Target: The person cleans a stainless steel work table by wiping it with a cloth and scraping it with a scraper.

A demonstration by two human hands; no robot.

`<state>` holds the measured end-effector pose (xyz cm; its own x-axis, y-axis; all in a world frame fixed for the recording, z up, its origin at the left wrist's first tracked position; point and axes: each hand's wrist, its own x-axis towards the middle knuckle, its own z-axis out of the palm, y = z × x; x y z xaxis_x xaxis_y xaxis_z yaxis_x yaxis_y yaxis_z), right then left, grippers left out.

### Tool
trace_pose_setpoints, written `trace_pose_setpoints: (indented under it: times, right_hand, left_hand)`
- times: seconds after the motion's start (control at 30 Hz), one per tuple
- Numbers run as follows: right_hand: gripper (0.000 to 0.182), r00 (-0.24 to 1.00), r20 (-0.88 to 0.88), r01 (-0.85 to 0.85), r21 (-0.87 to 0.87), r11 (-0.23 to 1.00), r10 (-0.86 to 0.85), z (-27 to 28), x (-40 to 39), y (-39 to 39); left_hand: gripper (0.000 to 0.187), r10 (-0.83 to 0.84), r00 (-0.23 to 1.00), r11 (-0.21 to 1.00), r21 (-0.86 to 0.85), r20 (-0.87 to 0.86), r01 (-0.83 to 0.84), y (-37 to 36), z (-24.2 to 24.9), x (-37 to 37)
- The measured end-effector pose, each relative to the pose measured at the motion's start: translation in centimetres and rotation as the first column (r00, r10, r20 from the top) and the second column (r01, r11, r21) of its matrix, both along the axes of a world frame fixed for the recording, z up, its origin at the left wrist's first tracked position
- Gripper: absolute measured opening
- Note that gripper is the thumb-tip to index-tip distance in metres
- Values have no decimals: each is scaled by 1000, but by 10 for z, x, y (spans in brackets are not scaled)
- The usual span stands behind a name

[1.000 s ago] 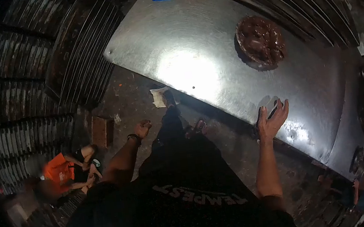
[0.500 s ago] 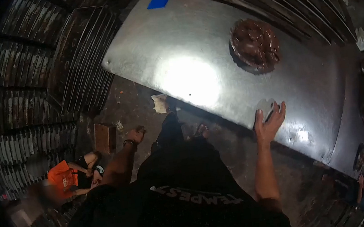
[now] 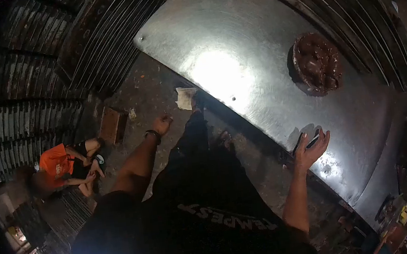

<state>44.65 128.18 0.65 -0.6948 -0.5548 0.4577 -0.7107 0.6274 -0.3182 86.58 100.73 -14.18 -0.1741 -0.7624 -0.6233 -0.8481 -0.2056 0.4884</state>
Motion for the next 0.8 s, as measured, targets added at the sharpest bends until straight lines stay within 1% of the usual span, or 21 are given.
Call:
trace_pose_setpoints:
  times: [0.03,0.07,0.13,0.2,0.27,0.33,0.4,0.43,0.47,0.5,0.53,0.63,0.67,0.73,0.77,0.8]
  right_hand:
    - [52,999,-34,5,-5,1000,-6,-1,-4,-5]
    - [49,1000,-18,23,-21,1000,-23,-11,-9,-1]
    - [51,999,5,32,-50,998,-32,-4,-3,-6]
    - [52,997,49,59,-81,995,-55,0,3,-6]
    - [53,992,110,79,-128,989,-65,1,5,-12]
    - [53,996,40,81,-63,995,-79,4,5,-14]
    - [53,996,-2,87,-13,996,-87,11,9,-17]
    - [53,995,2,100,-24,995,-100,10,11,-20]
    - [54,994,7,108,-27,994,-108,10,12,-22]
    - [54,994,12,110,-24,994,-110,12,13,-21]
    - [54,994,-1,105,-36,994,-105,10,12,-22]
    - [53,994,32,102,19,995,-103,6,7,-19]
    - [53,994,83,79,-49,996,-74,-2,2,-15]
    - [54,993,86,84,-31,996,-81,4,8,-16]
    - [55,993,83,88,-27,996,-86,6,8,-16]
    - [54,991,116,79,-79,994,-69,1,5,-13]
  left_hand:
    - [47,22,998,1000,-1,-62,-22,-1,-1,-5]
    - [47,19,999,999,32,-27,-18,-1,-1,-6]
    - [48,-8,999,994,113,52,2,7,14,-8]
    - [48,-46,996,993,116,73,38,5,-6,10]
    - [48,-58,994,992,116,91,47,-4,-8,21]
    - [49,-44,992,994,108,119,31,-22,8,32]
    - [49,-92,983,994,70,159,82,-46,3,48]
    - [49,-113,977,993,56,179,105,-60,2,55]
    - [49,-112,980,993,46,165,105,-74,4,65]
    - [48,-105,983,994,43,150,100,-86,29,64]
    - [48,-92,988,996,29,127,89,-101,42,60]
    - [48,81,997,991,-101,-18,-82,-131,45,64]
    - [48,99,995,992,-83,-14,-100,-132,47,61]
    - [48,126,992,991,-43,-3,-126,-123,69,45]
    - [47,104,994,993,-51,-22,-105,-112,56,45]
    - [47,83,996,995,-61,-43,-85,-100,35,46]
